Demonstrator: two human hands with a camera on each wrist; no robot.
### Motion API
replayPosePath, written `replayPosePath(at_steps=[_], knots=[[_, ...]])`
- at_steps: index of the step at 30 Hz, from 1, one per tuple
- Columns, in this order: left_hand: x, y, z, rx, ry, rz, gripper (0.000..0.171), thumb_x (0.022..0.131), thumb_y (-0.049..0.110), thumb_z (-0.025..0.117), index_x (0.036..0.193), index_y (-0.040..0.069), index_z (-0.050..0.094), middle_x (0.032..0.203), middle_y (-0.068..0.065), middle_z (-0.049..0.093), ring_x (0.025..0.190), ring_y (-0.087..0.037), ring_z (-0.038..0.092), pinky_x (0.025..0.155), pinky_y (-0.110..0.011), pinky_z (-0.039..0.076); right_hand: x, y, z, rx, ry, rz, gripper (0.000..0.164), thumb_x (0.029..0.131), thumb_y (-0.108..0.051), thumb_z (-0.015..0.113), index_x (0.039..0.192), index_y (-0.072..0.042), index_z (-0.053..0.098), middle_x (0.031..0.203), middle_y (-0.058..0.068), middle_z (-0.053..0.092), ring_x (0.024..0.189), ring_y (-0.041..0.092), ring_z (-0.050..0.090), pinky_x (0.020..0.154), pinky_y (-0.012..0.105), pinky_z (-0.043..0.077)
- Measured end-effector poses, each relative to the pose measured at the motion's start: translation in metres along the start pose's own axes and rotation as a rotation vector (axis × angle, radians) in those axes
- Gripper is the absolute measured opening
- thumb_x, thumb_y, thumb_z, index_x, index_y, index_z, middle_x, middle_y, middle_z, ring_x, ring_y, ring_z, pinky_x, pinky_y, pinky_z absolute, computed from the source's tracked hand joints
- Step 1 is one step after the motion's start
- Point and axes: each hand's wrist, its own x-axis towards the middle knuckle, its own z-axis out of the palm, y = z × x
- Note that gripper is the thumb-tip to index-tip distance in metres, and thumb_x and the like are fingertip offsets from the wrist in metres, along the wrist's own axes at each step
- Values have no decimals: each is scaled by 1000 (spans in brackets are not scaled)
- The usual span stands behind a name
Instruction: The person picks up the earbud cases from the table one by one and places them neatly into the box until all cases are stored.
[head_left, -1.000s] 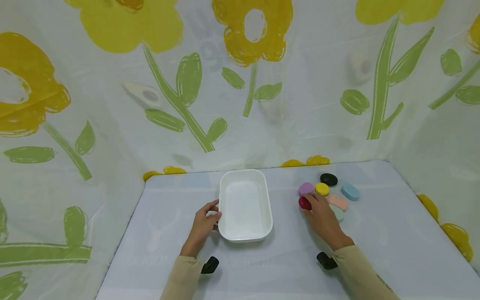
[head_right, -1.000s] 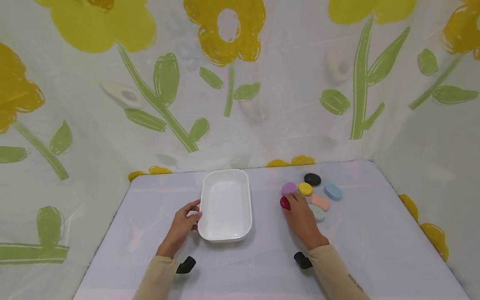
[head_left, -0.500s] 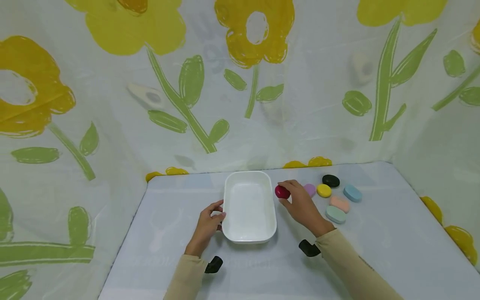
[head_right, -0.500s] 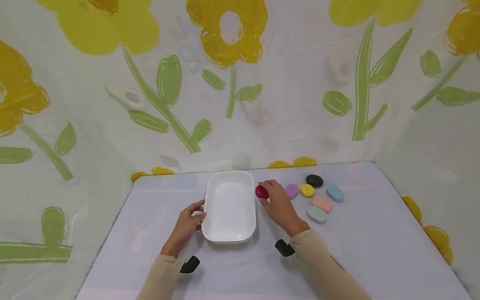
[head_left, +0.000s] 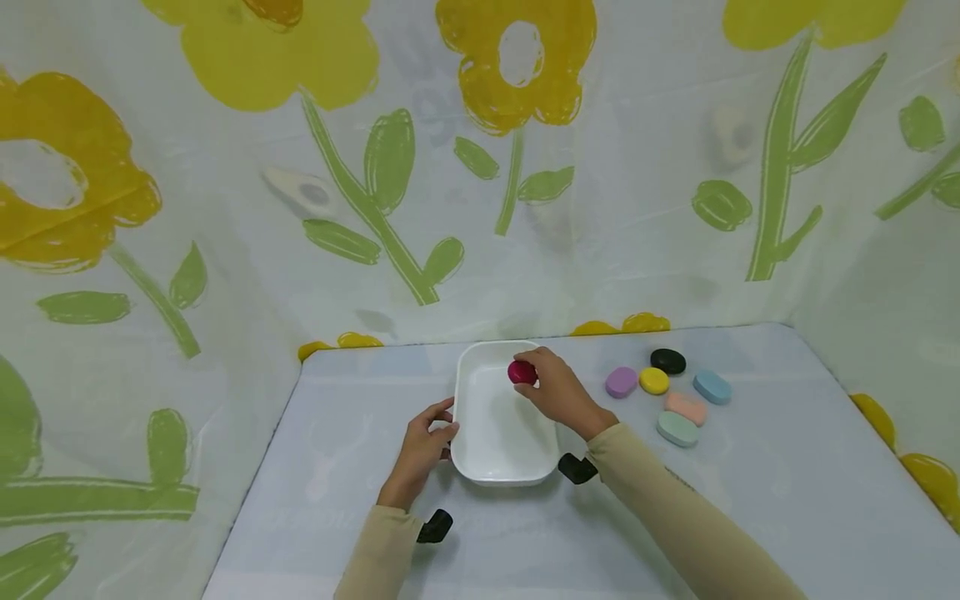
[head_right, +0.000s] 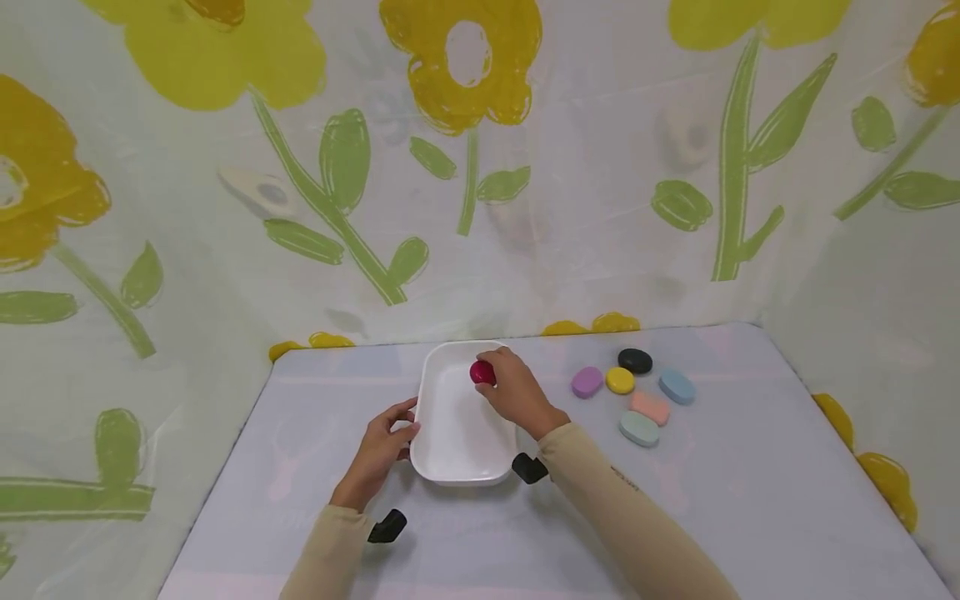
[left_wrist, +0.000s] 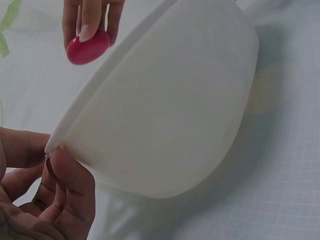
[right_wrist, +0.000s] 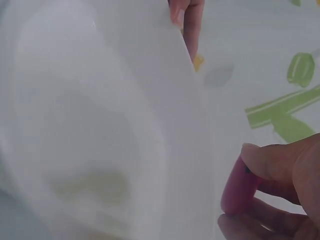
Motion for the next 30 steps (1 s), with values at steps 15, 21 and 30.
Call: replayPosePath(at_steps=[15,21,30], knots=[[-2,4,3,15,14,-23,49,104,3,64,152,2,55,119,-14,55,77,-19,61,60,-27,55,39,-3,29,-14,-127,166,40,98,-13,77,133,5,66,122,19,69,107,30,64,97,42,59],[-2,4,2,11,10,-19,48,104,3,64,151,1,56,119,-15,56,78,-18,60,60,-28,55,49,-3,34,5,-153,221,36,98,-15,75,126,7,67,112,19,69,98,28,64,89,38,59],[-2,2,4,7,9,-5,48,104,2,63,151,-1,55,117,-15,55,79,-20,60,60,-28,55,50,4,42,43,-125,249,38,100,-11,71,132,8,65,120,23,69,111,35,67,95,43,59]])
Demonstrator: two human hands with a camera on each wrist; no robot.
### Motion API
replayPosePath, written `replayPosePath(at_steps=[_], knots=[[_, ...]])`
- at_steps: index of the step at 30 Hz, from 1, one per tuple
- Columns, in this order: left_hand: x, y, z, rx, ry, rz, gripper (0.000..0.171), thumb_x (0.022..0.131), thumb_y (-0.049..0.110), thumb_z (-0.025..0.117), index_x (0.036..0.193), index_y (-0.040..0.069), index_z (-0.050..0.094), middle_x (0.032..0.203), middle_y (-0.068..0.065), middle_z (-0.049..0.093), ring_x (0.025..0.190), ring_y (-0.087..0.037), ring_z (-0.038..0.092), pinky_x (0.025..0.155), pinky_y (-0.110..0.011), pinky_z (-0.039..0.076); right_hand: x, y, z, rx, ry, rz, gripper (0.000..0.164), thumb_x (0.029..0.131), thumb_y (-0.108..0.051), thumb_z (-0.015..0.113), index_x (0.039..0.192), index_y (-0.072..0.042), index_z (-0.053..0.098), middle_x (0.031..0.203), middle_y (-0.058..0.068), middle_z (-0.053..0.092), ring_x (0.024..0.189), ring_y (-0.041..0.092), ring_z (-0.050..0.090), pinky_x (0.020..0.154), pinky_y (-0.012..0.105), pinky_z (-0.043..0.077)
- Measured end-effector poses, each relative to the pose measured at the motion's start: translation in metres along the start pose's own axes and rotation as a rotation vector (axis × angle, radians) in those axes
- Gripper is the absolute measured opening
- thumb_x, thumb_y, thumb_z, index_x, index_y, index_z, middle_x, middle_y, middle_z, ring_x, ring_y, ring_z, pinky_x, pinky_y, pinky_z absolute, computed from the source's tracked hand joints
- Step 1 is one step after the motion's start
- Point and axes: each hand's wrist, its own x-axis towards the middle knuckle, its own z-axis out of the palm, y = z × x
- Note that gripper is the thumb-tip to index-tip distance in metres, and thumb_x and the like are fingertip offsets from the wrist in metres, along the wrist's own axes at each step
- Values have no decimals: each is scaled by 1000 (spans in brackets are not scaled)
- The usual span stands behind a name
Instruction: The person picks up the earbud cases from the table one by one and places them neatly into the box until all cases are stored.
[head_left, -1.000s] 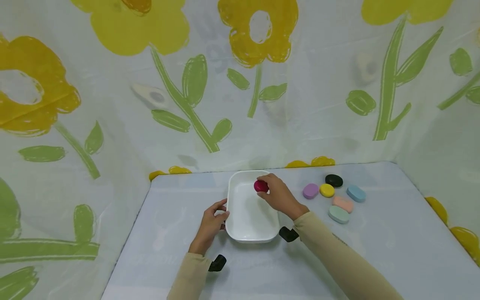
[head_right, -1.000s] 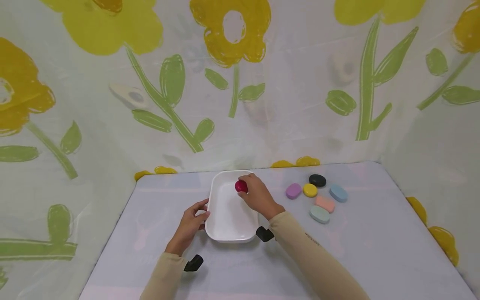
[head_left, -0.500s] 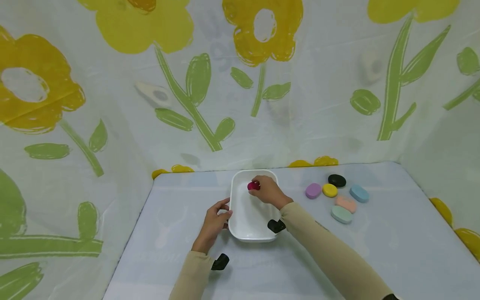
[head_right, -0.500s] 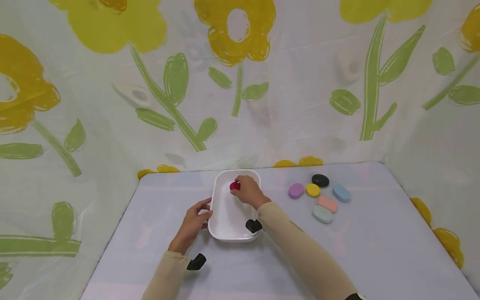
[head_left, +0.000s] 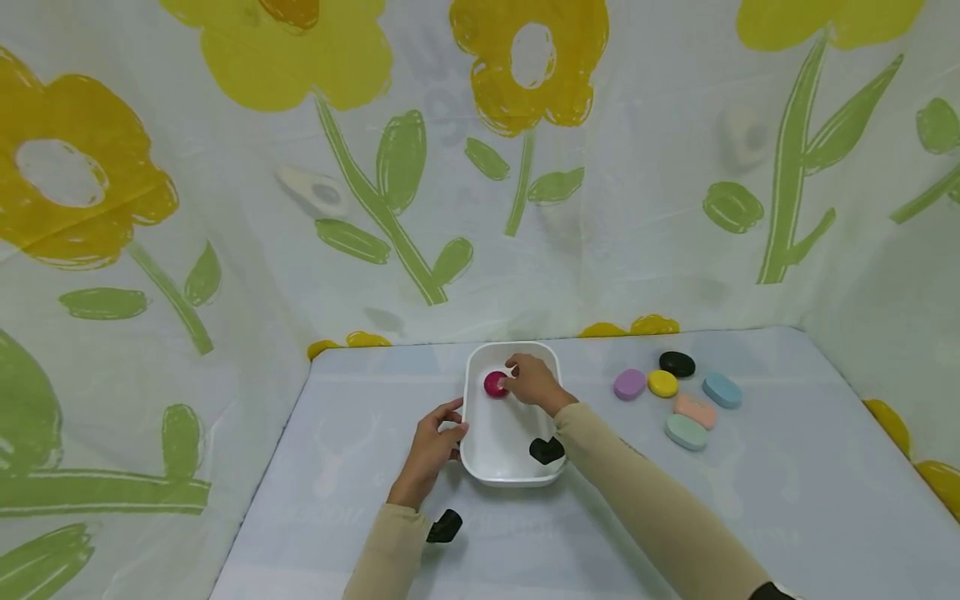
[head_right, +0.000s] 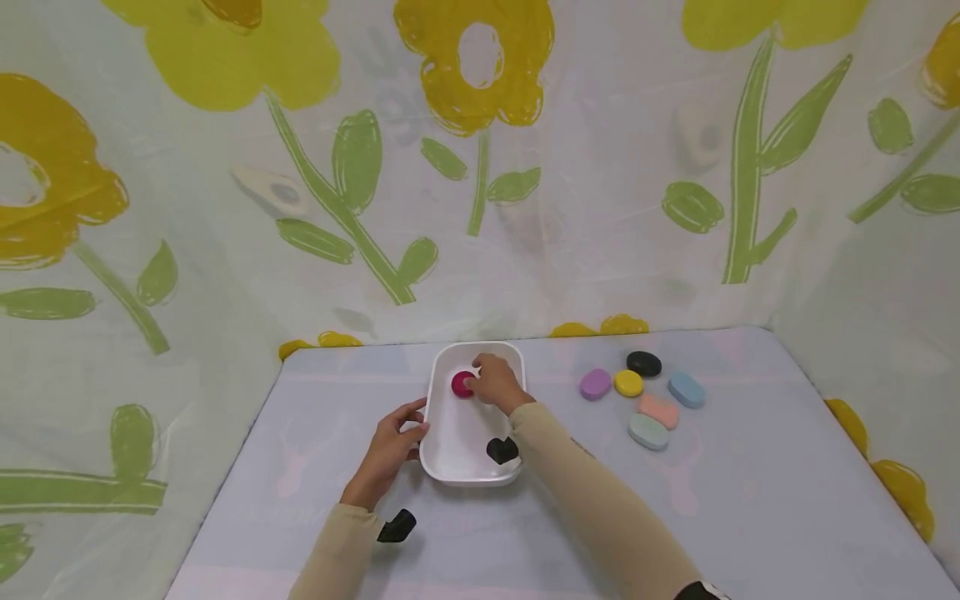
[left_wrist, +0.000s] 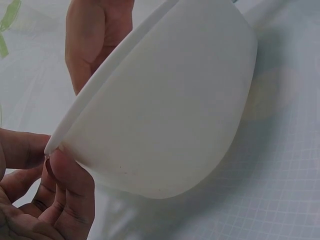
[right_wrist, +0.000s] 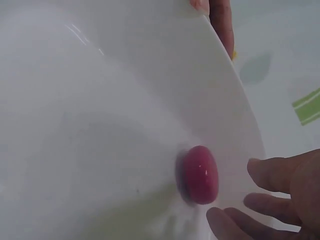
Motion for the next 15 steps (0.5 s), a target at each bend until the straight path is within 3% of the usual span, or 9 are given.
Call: replayPosePath(at_steps=[6,15], knots=[[-1,-1,2,-13,-15,8,48,104,2,62,152,-2,53,117,-15,55,76,-19,59,58,-28,55,-20,9,-14,47,56,-52,37,102,-8,69,135,7,63,128,23,67,117,36,66,101,46,57],[0,0,1,4,0,-10,47,105,3,61,151,1,55,118,-15,54,78,-22,60,60,-28,55,-72,37,-48,144,186,-98,39,102,-2,67,139,7,60,134,26,64,122,41,64,103,51,56]])
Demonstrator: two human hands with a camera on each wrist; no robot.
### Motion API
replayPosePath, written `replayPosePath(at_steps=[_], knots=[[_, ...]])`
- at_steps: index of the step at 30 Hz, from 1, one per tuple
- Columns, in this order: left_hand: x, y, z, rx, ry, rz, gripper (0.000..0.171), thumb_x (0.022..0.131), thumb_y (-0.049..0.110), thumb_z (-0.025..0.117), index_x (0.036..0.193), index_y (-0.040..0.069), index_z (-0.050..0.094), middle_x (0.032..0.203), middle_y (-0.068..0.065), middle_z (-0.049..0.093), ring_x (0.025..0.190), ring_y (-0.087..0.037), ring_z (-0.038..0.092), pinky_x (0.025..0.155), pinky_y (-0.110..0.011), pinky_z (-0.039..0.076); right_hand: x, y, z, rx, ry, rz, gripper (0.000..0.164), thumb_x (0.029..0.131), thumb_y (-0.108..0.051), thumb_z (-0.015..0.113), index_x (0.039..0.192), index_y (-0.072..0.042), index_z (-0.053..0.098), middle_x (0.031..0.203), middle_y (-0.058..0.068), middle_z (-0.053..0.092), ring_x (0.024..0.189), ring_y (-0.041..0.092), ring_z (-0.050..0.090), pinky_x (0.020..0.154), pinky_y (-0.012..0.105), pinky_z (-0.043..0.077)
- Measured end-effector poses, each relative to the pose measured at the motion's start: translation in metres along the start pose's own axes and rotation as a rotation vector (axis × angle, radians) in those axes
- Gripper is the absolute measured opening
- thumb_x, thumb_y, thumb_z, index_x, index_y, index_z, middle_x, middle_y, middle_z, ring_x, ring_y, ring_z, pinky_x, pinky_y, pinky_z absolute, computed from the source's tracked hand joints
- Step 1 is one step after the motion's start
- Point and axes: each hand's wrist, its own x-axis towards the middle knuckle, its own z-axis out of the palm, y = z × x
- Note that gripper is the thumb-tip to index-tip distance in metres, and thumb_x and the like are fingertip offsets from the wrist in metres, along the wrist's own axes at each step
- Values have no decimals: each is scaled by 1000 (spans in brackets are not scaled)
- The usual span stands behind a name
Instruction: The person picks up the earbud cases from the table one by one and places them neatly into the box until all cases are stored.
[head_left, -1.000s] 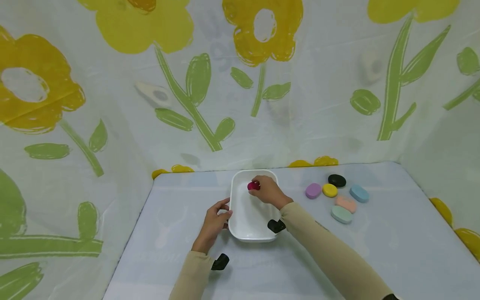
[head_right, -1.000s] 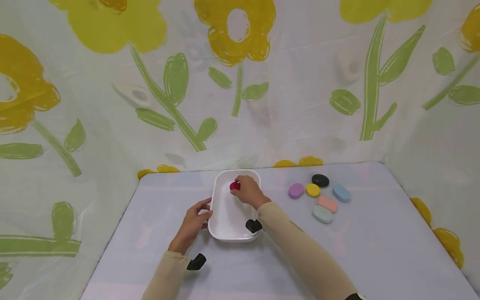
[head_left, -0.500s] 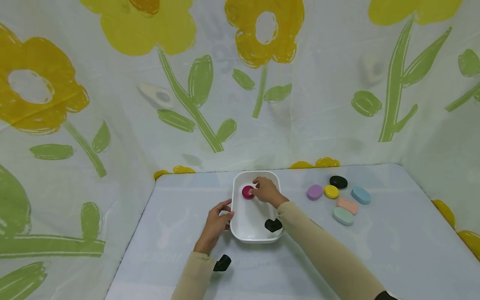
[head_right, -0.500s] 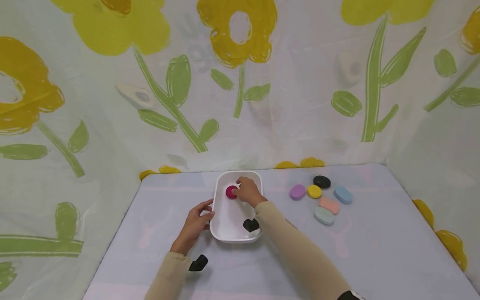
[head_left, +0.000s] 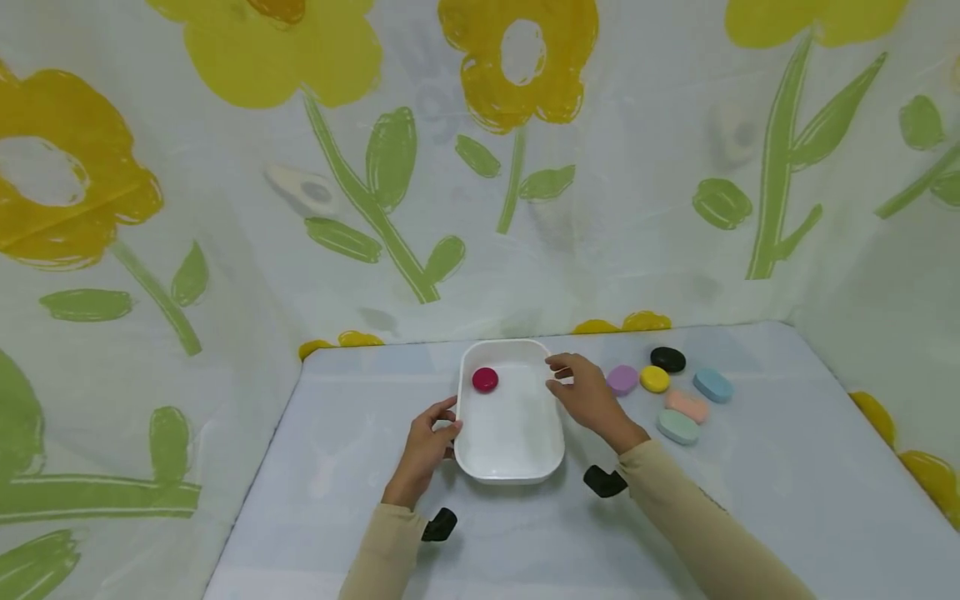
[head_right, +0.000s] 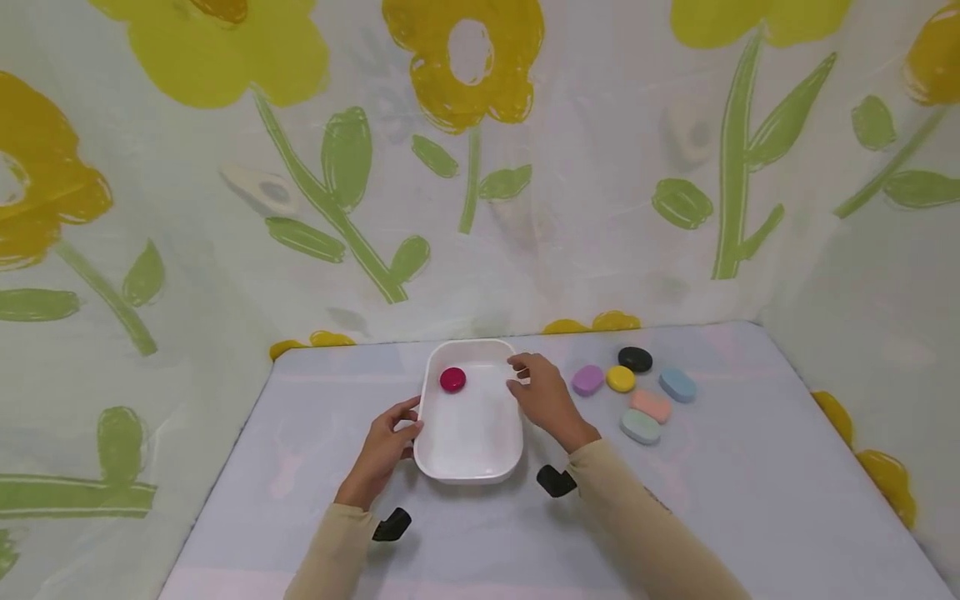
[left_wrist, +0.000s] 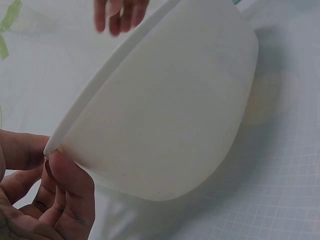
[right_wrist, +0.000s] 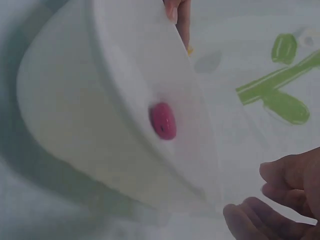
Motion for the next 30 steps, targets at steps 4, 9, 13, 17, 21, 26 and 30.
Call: replayPosePath(at_steps=[4,9,13,17,21,26,30], knots=[[-1,2,-1,-2,0,2,47,105,3,61,152,2,55,119,-15,54,78,-23,60,59,-28,55,-22,17,-17,-22,33,16,38,102,-1,67,139,7,60,135,27,62,123,42,62,104,54,54],[-3,2,0,-12,-7,1,49,105,4,61,153,0,53,119,-15,54,79,-22,60,60,-29,55,-52,46,-34,-121,121,-15,38,99,2,70,136,9,60,131,28,63,119,44,62,103,59,53],[-2,2,2,-14,-3,-10,49,106,5,61,154,1,52,120,-14,53,81,-22,61,61,-30,56,-73,68,-49,-172,187,-26,41,96,5,72,134,10,61,131,30,61,118,47,61,100,63,52],[0,1,2,-14,-2,-1,50,106,5,61,154,0,51,121,-14,54,82,-23,61,61,-30,55,-88,87,-60,-229,234,13,42,94,5,73,134,10,62,134,31,57,120,49,57,100,65,50],[0,1,2,-11,-4,0,50,105,4,61,154,0,51,120,-15,55,82,-23,61,60,-30,55,-98,103,-66,-309,281,52,42,90,7,75,131,11,64,133,35,55,122,53,54,102,69,47],[-1,2,3,-11,2,-16,49,105,5,62,153,3,53,121,-15,54,83,-24,61,61,-30,56,-104,119,-68,-351,299,54,43,87,8,75,128,15,63,128,40,56,118,57,53,99,71,47],[-1,3,4,-10,7,-26,49,105,6,62,154,4,54,122,-14,54,85,-23,61,62,-29,56,-107,128,-68,-380,288,51,44,89,5,74,129,18,62,127,40,56,115,57,54,97,70,48]])
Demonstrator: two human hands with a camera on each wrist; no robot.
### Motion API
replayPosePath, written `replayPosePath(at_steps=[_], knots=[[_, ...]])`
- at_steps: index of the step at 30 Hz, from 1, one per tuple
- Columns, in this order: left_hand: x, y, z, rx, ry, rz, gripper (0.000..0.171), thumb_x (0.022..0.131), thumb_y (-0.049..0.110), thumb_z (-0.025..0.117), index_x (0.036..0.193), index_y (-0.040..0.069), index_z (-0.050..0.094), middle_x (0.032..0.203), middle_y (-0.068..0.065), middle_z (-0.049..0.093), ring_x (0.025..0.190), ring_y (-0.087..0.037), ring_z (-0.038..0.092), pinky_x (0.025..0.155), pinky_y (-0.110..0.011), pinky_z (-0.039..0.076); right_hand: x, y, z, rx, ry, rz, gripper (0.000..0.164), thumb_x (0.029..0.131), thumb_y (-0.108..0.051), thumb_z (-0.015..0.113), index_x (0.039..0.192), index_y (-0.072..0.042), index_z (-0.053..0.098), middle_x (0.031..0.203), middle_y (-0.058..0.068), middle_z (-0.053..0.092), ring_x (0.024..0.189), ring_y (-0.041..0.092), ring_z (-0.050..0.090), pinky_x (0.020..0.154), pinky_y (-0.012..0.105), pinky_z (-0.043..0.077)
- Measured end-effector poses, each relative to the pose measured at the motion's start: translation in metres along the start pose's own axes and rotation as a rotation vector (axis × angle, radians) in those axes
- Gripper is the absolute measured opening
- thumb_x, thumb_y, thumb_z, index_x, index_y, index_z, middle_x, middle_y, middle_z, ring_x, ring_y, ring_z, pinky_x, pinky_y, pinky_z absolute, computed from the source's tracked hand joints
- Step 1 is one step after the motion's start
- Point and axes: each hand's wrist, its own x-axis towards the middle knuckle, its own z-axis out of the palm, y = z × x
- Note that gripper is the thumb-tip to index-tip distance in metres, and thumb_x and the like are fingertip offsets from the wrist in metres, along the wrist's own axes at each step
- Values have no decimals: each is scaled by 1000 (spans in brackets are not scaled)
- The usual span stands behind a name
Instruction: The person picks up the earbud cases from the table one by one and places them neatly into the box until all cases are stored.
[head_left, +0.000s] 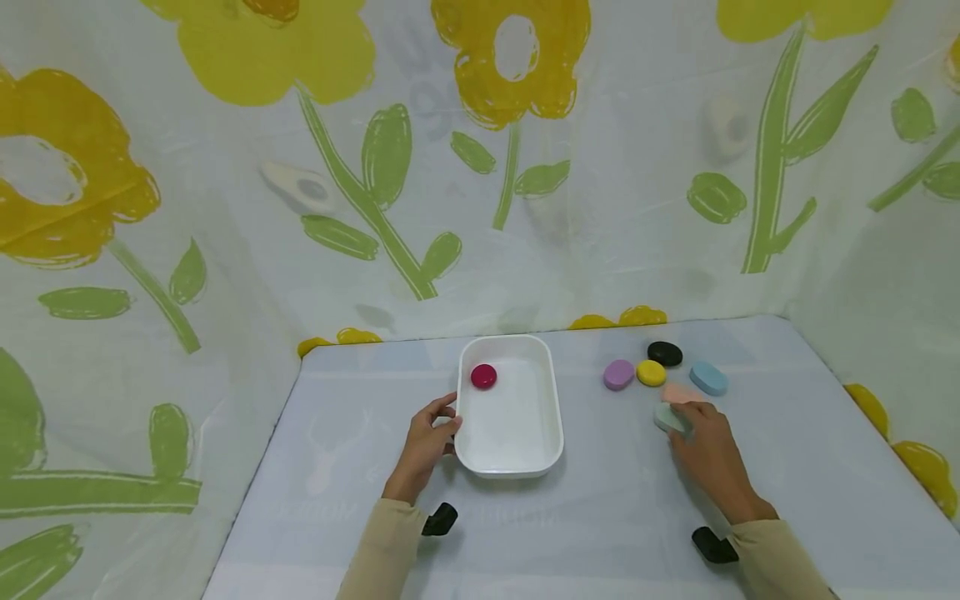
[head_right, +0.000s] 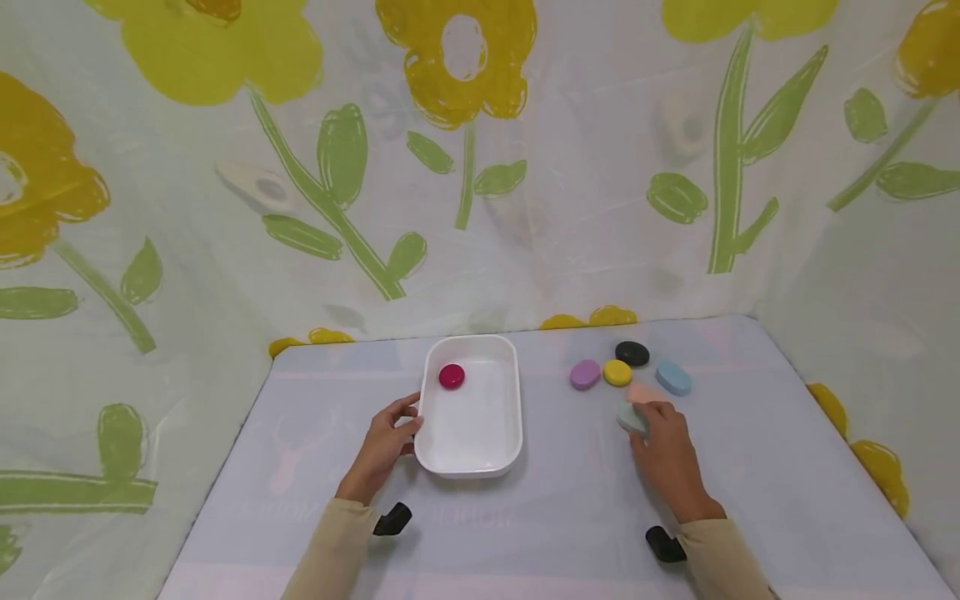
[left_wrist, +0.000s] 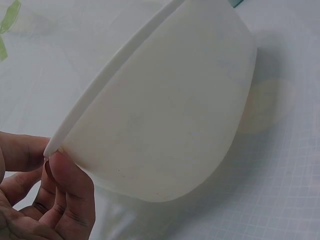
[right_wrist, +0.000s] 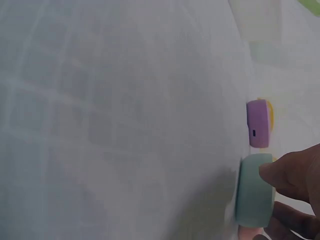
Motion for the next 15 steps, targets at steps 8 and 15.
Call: replayPosePath(at_steps=[8,15], knots=[[-1,0,1,-5,-3,15,50,105,5,62,154,1,52,120,-14,55,83,-23,61,62,-30,56,0,4,5,1,-11,-18,47,89,7,75,132,18,61,127,37,53,114,54,50,95,67,48],[-2,1,1,-16,-5,11,50,105,5,63,154,1,53,119,-13,55,81,-22,60,63,-31,56,2,-2,3,-1,-80,11,52,89,6,76,136,18,57,135,42,53,123,58,52,103,70,45]])
